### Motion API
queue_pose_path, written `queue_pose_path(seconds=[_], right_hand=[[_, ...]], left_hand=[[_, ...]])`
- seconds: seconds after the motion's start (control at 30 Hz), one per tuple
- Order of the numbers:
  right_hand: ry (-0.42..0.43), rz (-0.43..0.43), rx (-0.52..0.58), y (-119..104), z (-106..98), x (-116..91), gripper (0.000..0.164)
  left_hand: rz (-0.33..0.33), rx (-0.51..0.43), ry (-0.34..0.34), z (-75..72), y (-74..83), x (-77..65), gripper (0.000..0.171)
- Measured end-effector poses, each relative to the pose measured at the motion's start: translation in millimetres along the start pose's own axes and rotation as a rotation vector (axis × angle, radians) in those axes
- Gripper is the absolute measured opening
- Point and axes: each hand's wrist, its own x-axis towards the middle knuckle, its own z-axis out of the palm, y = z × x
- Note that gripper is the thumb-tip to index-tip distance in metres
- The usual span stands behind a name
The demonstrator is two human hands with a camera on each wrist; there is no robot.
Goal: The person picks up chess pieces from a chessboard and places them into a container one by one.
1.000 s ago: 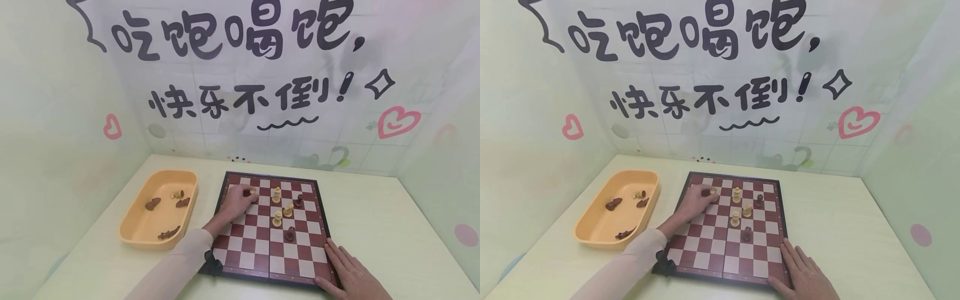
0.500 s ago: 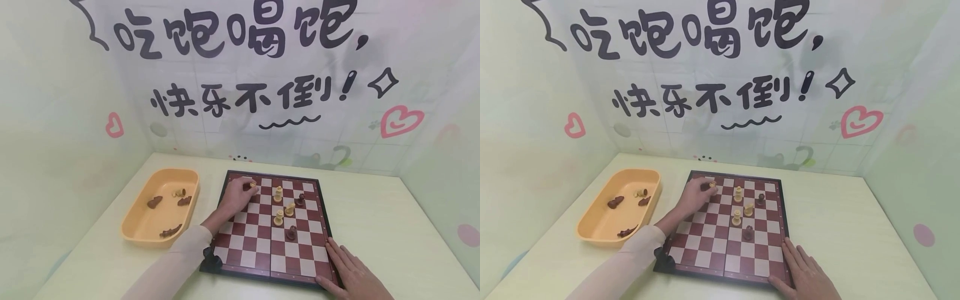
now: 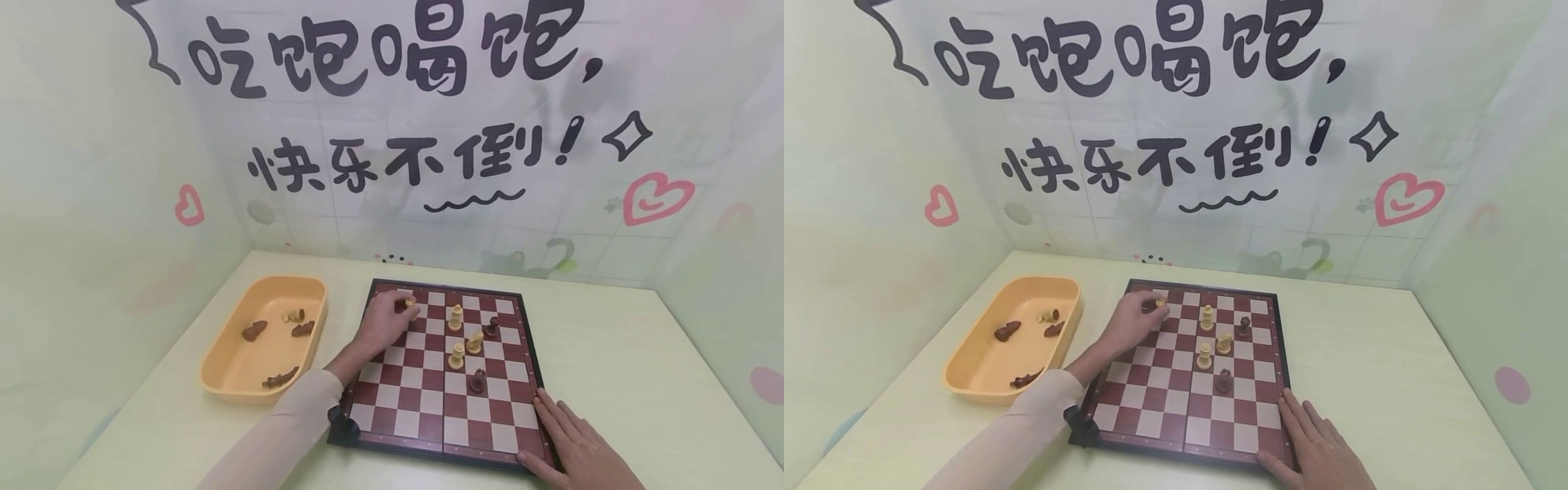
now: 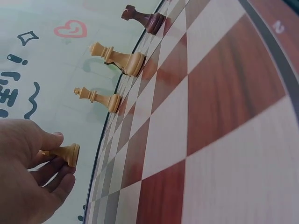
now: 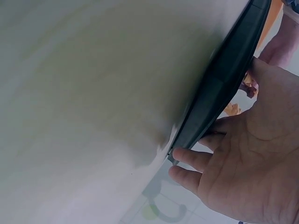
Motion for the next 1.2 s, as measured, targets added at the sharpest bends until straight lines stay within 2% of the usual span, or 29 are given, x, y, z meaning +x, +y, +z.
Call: queue_pose_path(seconds=[0.23, 0.43, 0.8, 1.2], right_hand=[[-0.002, 0.008, 0.001, -0.9, -1.0, 0.0, 0.099], [-0.02, 0.017, 0.003, -0.6, -0.6, 0.4, 0.1], [-0.001, 0.009, 0.005, -1.2, -0.6, -0.2, 0.099], [-0.025, 0.033, 0.0, -1.6, 0.7, -0.7, 0.102]], left_hand=[[-0.004, -0.004, -0.009, -7.4, -2.4, -2.8, 0.029], [-0.033, -0.004, 0.003, -11.4, -2.9, -4.2, 0.026], [-0.028, -0.023, 0.031, -17.3, -7.5, -3.7, 0.028], [-0.063, -0.029, 0.052, -31.1, -9.4, -6.7, 0.024]])
